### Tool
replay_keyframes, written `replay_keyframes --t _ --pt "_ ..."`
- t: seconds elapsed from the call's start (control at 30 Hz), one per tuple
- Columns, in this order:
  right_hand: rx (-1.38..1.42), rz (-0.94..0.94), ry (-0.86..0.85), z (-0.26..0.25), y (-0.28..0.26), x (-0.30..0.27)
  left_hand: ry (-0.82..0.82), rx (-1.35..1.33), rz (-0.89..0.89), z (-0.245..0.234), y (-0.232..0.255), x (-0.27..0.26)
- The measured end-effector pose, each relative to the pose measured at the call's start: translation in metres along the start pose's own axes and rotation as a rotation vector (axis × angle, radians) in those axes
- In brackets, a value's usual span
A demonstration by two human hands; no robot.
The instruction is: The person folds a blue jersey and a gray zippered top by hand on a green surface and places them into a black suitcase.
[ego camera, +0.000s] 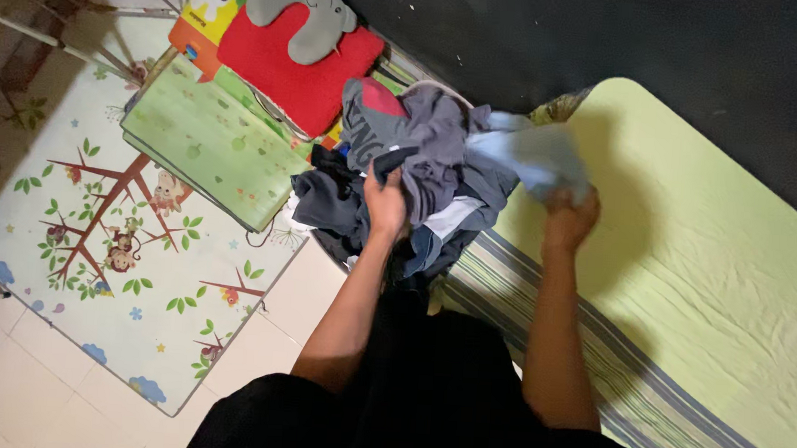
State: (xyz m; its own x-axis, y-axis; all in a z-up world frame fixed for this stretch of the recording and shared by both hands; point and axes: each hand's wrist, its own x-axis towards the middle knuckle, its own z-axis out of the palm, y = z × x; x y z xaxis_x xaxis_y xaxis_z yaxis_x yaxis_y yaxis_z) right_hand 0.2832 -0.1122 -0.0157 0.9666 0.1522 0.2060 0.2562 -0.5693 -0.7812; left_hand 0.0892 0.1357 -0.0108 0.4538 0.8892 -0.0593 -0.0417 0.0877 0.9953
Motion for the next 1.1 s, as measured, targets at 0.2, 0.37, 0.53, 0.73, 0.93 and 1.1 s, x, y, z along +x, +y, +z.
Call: replay_keyframes --t 0.2,0.37,0.53,0.73,0.93,1.1 --pt "-0.075 -0.447 -0.473 0.000 0.011 -0.014 -0.024 -0.133 0.022 -0.010 0.061 -0.001" --pt "-0.057 -0.506 -0.663 0.022 0.032 -0.050 -0.184 -0.164 0.001 0.010 0.118 -0.034" --pt "0.208 -0.624 -0.359 -0.013 0.051 -0.056 -0.568 -0.277 -0.210 0.020 0.200 -0.123" --pt "0.611 0.000 -0.258 -0.113 -0.018 -0.124 -0.882 -0.249 -0.049 0.039 0.255 -0.164" --pt "1.045 0.315 -0.074 -0.186 -0.062 -0.114 -0.459 -0.332 -0.378 0.088 0.207 -0.163" --pt "1.277 0.422 -0.132 -0.234 -0.079 -0.092 -0.565 -0.268 -0.199 0.112 0.192 -0.188"
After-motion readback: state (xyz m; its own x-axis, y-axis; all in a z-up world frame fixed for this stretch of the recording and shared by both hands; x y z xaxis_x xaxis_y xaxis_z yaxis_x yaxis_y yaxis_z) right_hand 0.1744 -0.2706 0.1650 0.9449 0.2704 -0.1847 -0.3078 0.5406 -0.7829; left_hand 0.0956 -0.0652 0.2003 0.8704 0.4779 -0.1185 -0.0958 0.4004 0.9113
